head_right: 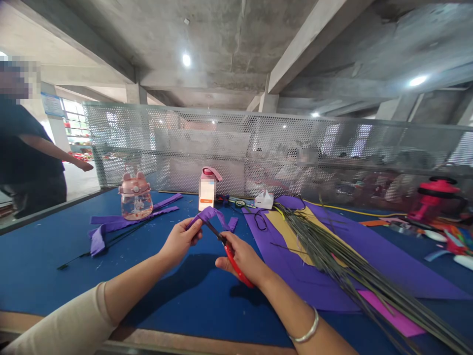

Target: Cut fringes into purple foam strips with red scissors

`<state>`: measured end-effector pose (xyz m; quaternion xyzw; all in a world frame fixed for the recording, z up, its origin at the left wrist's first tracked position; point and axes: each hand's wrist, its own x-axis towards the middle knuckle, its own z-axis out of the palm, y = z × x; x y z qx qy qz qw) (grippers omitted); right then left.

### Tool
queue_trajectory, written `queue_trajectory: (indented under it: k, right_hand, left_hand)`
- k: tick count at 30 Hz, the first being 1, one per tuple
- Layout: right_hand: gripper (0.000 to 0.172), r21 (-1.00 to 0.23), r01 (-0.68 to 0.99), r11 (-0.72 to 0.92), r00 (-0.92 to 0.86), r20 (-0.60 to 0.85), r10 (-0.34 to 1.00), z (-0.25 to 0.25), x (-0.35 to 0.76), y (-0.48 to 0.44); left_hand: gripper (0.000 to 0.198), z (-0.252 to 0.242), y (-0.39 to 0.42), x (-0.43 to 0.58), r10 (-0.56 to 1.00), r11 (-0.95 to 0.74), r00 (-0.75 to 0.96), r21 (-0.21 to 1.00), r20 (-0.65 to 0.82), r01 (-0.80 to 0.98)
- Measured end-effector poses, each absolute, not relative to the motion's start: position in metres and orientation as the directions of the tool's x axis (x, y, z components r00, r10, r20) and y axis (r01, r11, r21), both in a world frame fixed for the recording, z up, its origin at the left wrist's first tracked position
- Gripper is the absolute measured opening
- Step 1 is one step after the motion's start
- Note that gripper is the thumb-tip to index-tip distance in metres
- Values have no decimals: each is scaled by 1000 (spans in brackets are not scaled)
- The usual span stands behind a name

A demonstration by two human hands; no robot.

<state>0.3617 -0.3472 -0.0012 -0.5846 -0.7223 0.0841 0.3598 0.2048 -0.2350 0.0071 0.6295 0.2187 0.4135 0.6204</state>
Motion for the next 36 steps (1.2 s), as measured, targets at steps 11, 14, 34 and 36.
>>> queue_trajectory:
  k: [11, 14, 34, 36]
  right_hand:
    - [58, -548, 775, 314, -51, 441, 896, -5, 363, -346]
    - [55, -546, 782, 301, -30, 449, 893, -1, 360, -347]
    - [45, -451, 862, 232, 40, 517, 855, -2, 362, -345]
    - [42, -444, 867, 226, 38, 511, 859, -2, 361, -345]
  left_hand:
    - [38, 3, -239, 206, 707, -157, 652, 960, 273, -231]
    - [37, 3, -239, 206, 700, -169, 658, 960, 278, -225]
    - [37, 4, -241, 206, 723, -64, 656, 966, 217, -249]
    - [37, 4, -241, 206, 720, -74, 657, 966, 223, -247]
